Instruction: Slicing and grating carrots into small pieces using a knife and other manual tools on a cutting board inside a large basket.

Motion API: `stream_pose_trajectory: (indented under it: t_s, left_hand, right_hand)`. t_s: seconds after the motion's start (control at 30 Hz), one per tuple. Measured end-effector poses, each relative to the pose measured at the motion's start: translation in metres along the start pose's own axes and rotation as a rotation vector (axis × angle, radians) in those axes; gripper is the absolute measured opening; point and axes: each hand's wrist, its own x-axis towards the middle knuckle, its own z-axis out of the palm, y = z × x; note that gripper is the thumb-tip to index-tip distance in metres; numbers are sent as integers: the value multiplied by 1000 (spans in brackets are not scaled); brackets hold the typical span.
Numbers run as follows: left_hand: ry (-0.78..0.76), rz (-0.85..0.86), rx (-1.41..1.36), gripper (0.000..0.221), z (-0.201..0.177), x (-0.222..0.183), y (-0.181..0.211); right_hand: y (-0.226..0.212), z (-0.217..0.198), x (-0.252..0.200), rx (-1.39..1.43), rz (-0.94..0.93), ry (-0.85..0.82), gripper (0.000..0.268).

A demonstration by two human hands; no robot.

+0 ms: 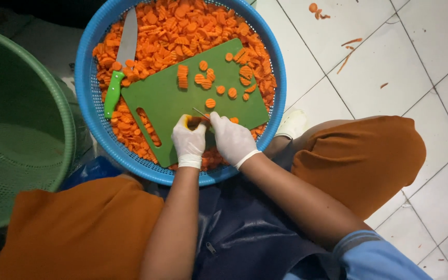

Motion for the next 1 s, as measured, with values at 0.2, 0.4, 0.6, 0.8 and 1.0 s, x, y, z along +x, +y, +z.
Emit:
stream_pose_trajectory:
  t_s: [0.2,0.4,0.6,0.8,1.0]
  left_hand:
    - [4,-5,10,12,2,1,-4]
    - [22,13,14,16,6,0,-9]
    - [-17,-19,-179,20,7,-6,-9]
    - [69,234,-642,37,18,-4,7]
    - [196,432,-220,31,5,-2,26]
  right_hand:
    - [-9,-11,6,42,55,-117,24]
    - [11,39,9,19,5,-39,36]
    - [29,65,15,-129,-39,143,35]
    - [29,-31,-1,434,42,143,37]
    - [70,-33,6,286,201,227,31]
